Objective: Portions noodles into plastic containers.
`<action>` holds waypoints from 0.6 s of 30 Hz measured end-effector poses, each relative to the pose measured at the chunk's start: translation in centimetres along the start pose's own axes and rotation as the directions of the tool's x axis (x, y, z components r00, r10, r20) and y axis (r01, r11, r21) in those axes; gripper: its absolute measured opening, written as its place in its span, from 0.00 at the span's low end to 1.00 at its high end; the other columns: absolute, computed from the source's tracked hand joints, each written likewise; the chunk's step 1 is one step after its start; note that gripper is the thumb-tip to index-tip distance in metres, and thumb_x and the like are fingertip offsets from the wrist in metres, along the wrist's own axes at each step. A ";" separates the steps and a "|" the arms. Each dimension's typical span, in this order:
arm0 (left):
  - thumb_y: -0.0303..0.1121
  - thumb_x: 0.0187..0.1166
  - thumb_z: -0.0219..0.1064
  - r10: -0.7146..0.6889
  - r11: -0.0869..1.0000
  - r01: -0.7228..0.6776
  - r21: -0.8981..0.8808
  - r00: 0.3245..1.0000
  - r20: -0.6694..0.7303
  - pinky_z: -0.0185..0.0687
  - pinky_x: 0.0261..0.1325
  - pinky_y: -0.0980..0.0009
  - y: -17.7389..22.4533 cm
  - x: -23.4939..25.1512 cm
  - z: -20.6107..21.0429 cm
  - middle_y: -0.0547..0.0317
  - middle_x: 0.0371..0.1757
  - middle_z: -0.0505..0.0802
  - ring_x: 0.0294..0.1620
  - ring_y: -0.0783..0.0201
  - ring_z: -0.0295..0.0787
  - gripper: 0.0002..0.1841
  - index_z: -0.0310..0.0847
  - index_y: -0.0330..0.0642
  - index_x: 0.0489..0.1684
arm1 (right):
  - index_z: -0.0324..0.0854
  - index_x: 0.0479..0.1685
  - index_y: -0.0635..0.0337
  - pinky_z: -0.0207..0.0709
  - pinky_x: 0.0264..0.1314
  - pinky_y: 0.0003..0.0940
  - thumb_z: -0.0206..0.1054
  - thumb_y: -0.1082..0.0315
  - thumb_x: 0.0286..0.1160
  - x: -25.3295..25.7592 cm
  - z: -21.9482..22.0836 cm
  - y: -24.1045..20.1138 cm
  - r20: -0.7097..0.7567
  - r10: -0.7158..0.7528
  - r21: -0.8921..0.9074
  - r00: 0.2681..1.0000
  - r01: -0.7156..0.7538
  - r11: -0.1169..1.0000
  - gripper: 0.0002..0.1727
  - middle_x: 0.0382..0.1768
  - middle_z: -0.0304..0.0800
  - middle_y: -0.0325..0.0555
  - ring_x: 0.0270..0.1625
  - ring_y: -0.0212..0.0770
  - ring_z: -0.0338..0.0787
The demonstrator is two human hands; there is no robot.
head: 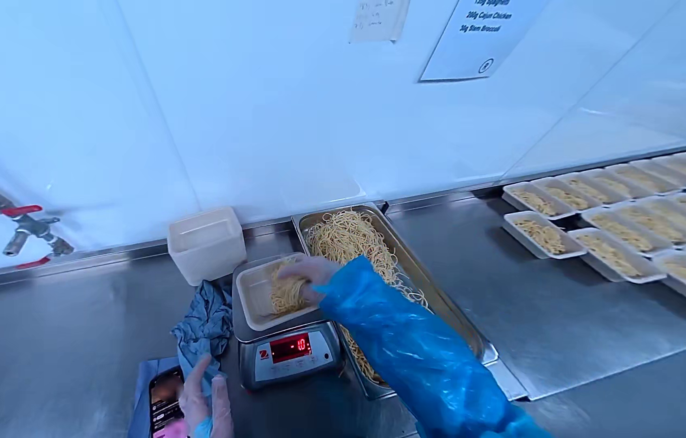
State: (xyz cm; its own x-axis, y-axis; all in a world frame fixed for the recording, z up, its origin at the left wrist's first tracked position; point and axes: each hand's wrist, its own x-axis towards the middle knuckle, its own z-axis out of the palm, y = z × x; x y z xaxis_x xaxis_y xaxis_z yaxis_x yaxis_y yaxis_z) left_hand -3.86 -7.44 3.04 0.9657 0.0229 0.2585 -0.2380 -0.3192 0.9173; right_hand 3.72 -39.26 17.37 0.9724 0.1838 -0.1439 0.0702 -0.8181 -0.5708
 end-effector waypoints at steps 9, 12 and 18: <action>0.39 0.82 0.58 -0.073 0.996 0.072 -0.049 0.997 -0.013 0.68 0.80 0.49 0.2 -0.5 0.1 0.35 0.75 0.82 0.81 0.45 0.72 0.25 0.76 0.29 0.72 | 0.89 0.65 0.53 0.81 0.71 0.49 0.58 0.74 0.85 -3.2 -1.9 0.3 -0.291 0.172 0.122 0.941 -0.142 0.982 0.18 0.63 0.91 0.50 0.63 0.47 0.91; 0.40 0.82 0.57 -0.092 0.991 0.090 -0.094 0.996 -0.015 0.70 0.79 0.52 0.1 -0.6 0.3 0.36 0.74 0.82 0.79 0.47 0.73 0.25 0.76 0.30 0.71 | 0.89 0.63 0.56 0.83 0.67 0.50 0.59 0.75 0.84 -4.2 -1.9 1.9 -0.426 0.252 0.203 0.869 -0.180 0.962 0.17 0.59 0.93 0.52 0.58 0.47 0.93; 0.42 0.82 0.57 -0.066 0.991 0.062 -0.116 0.997 -0.038 0.74 0.76 0.55 -0.7 -0.7 0.2 0.42 0.74 0.84 0.77 0.51 0.76 0.25 0.78 0.34 0.70 | 0.86 0.67 0.55 0.82 0.67 0.54 0.61 0.62 0.88 -5.5 -0.8 3.6 -0.367 0.442 0.264 0.818 -0.364 0.893 0.17 0.56 0.93 0.52 0.58 0.49 0.92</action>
State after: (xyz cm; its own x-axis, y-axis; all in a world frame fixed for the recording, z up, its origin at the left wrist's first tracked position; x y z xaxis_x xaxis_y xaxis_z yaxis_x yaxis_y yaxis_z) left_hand -4.37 -7.40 2.20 0.9748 0.0799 0.2083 -0.1884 -0.2049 0.9605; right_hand -1.18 -43.65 16.69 0.9086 -0.4112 -0.0731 -0.3499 -0.6536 -0.6711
